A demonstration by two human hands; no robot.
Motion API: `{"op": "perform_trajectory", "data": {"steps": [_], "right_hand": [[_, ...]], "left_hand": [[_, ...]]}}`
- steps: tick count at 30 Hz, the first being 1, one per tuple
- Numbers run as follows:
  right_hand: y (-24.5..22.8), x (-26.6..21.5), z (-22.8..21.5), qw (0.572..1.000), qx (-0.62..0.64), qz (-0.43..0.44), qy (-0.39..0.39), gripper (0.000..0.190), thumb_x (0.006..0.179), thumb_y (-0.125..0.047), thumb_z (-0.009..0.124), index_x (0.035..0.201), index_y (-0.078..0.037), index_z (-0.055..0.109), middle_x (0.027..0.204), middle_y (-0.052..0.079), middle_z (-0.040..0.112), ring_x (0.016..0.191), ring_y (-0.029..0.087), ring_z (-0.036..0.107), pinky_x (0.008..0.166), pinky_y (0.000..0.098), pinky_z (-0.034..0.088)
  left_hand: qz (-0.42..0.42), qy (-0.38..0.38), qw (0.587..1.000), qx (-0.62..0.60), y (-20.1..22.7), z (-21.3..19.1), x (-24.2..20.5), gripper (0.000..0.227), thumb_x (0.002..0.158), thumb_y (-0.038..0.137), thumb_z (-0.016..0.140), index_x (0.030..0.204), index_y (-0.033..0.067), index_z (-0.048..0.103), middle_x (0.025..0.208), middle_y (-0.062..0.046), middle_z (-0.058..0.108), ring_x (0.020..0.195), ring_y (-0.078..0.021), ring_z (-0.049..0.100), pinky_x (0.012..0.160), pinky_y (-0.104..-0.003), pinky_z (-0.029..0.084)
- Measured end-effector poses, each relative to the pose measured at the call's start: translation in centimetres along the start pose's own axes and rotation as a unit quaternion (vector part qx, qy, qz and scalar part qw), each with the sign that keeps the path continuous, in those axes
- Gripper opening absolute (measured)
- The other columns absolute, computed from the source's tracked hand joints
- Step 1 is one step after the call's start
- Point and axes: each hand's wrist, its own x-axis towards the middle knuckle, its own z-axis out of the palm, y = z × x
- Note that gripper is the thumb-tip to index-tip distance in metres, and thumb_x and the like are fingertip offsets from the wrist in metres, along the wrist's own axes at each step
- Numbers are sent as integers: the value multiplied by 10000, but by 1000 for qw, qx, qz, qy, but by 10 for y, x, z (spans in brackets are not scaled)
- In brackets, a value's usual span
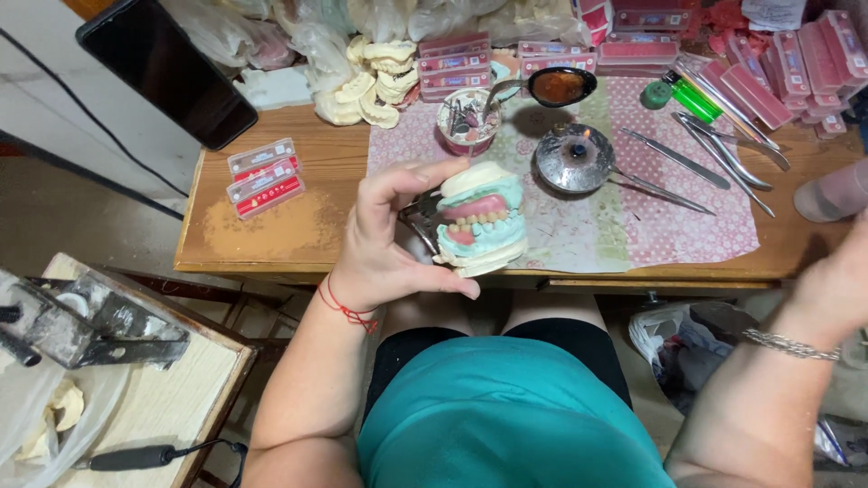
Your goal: The person works on a dental model mounted on an articulator, using a metal tool to shape the material and a spray bottle to apply liquid. They repeatedly open and close the model to access different areas while manipulating the prosthetic components.
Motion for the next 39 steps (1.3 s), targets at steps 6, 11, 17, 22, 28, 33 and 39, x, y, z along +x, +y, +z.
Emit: {"op": "perform_trajectory", "data": {"steps": [6,11,17,22,28,33,39], "right_hand": [[1,13,29,973,-171,-117,-99,53,1094,5,818,1123,-25,785,1106,138,762,1051,320,693,974,432,511],[-7,50,48,916,-301,-168,-204,79,991,-92,792,1052,-140,779,1039,53,777,985,322,681,883,431,528],[3,79,50,880,-376,-95,-274,109,894,-85,667,984,-145,683,997,85,730,985,366,691,799,496,541],[15,93,45,863,-410,-75,-286,190,847,-45,646,1020,-116,675,1027,146,708,985,399,683,800,510,541],[-9,98,49,816,-437,-22,-378,245,837,-186,662,1080,-151,658,1059,160,689,984,401,705,804,525,555],[3,92,52,764,-526,-128,-351,350,794,-239,716,1119,-119,671,1088,150,708,965,363,730,755,460,616],[14,87,61,747,-543,-186,-335,285,888,-266,657,1165,-287,724,1055,26,769,1024,304,737,795,401,619]], "left_hand": [[0,40,995,95,-11,12,-8,947,654,407,982,1334,123,387,1406,-239,625,1319,-330,635,1151,-439,490],[-24,58,990,128,-23,24,-17,976,596,407,995,1301,95,397,1354,-247,626,1305,-355,654,1143,-453,521],[-53,76,978,185,-29,31,-21,959,575,461,988,1254,104,413,1371,-219,656,1286,-327,646,1125,-426,484],[-27,66,977,200,-33,31,-22,1006,619,480,993,1350,81,428,1404,-195,639,1291,-324,657,1101,-424,526],[-4,50,958,283,-33,29,-16,962,689,600,904,1327,-16,532,1344,-249,669,1180,-391,709,1049,-473,589],[-1,33,950,310,-33,28,-18,917,734,623,876,1294,-41,583,1346,-284,662,1244,-416,714,1096,-473,583],[15,18,955,297,-32,23,-18,894,781,578,905,1320,-60,586,1366,-293,645,1276,-410,699,1113,-473,597]]}}
